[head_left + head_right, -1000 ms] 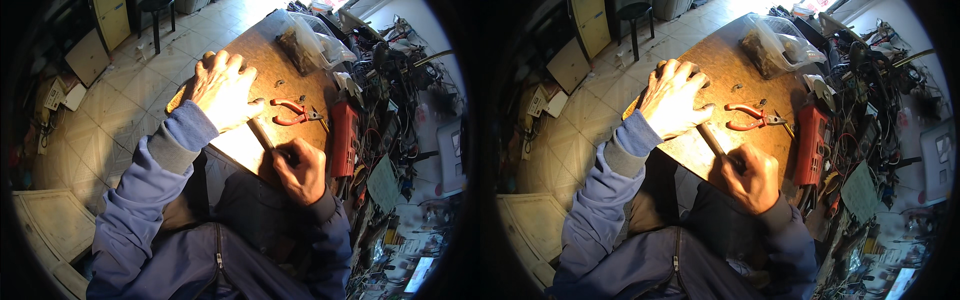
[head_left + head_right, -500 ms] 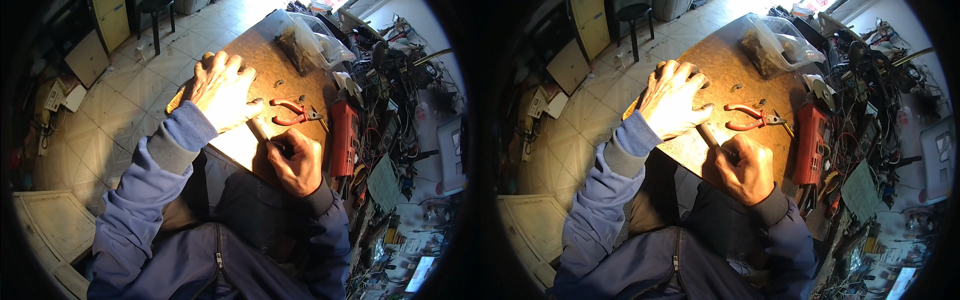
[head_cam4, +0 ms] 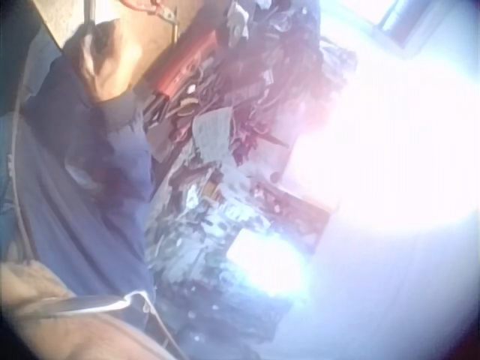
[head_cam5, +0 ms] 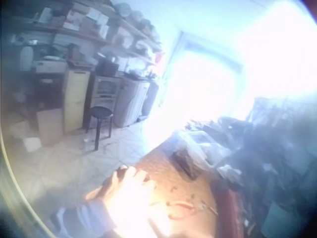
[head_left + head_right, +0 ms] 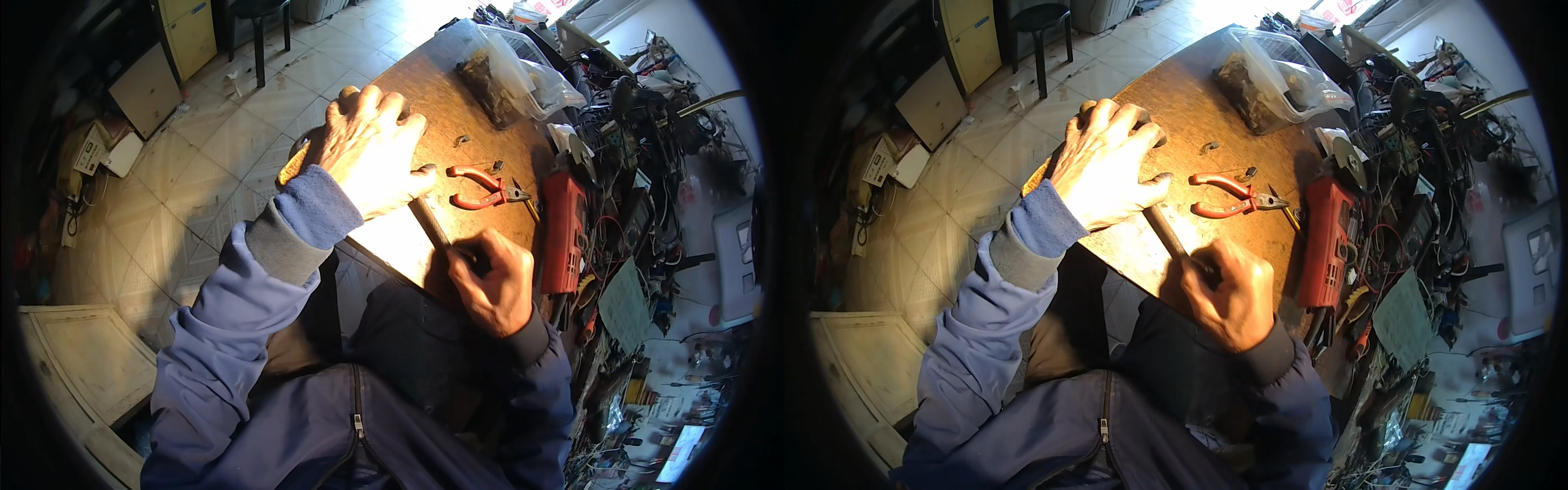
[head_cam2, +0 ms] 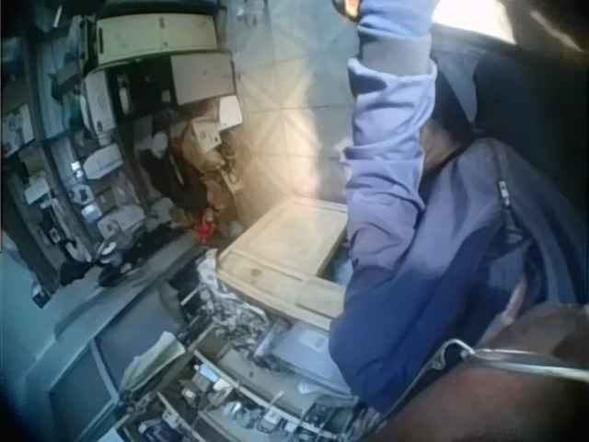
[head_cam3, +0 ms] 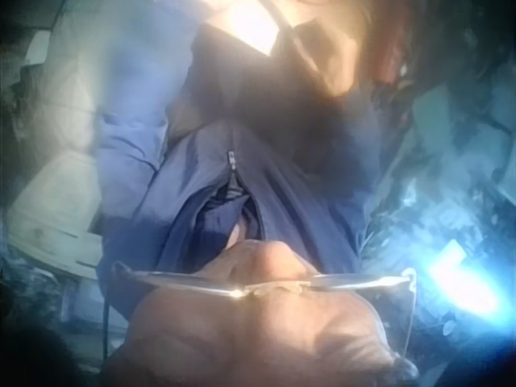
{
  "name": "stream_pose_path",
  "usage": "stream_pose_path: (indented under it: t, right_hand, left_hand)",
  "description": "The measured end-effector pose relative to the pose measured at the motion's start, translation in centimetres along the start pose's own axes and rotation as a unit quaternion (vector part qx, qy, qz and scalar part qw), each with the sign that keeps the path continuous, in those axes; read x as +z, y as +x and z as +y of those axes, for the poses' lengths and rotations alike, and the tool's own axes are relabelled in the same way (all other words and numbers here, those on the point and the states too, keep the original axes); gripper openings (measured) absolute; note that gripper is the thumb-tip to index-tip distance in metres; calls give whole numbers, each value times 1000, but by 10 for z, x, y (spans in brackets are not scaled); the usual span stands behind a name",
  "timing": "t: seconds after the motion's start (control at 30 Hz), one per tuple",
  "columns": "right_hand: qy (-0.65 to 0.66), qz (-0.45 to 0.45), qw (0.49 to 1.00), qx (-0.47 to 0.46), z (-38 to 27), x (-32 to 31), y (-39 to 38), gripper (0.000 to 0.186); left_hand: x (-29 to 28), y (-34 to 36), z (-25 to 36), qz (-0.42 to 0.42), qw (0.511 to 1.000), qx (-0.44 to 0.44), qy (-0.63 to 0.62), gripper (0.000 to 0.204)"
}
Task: The person uses a hammer and chisel to shape a small metal piece on a workbench, then picks up a red angle grinder and a screwdriver to adjust the tool. The person handles pliers and small metal parts throughout the process.
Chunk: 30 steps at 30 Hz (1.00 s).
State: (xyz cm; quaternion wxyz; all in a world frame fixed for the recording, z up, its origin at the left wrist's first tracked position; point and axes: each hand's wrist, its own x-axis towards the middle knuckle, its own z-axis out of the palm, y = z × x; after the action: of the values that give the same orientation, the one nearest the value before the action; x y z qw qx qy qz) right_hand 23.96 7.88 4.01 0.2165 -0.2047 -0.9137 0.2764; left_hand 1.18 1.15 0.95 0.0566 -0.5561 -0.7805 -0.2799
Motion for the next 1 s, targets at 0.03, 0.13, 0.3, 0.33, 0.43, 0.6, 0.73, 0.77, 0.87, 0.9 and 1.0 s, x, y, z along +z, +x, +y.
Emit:
stream_pose_path:
  t: [0.03,0.13,0.3,0.33,0.43,0.6,0.73,0.77,0.87,0.9,1.0]
  right_hand:
    - [-8,1,1000,4,1,-3,-6,11]
    - [1,2,1000,11,0,-3,-9,12]
    - [29,10,999,-16,3,10,13,14]
    - [16,5,1000,-11,1,7,11,13]
    - [3,16,1000,4,4,-1,-10,12]
    - [3,9,1000,-23,2,6,8,15]
    - [13,14,1000,3,-1,7,6,15]
    - [13,12,1000,10,0,3,1,14]
    - [27,-2,999,42,2,-2,-12,12]
    - [34,-5,998,57,0,-4,-13,12]
    - [48,-12,996,70,-7,-3,-6,13]
  left_hand:
    - [1,0,-1,9,1000,1,2,52]
    - [4,-1,-2,28,1000,6,8,53]
    - [4,-1,-3,23,1000,5,-1,53]
    - [3,-1,-3,17,1000,4,-1,53]
    - [1,0,-1,11,1000,5,-2,52]
    - [4,-2,-5,44,999,14,12,52]
    - [2,0,-2,14,1000,10,5,52]
    - [1,1,-3,19,1000,8,5,52]
    - [2,-2,-2,38,999,11,-1,51]
    - [3,-2,-2,36,999,11,0,52]
    - [3,-1,-2,33,999,10,0,52]
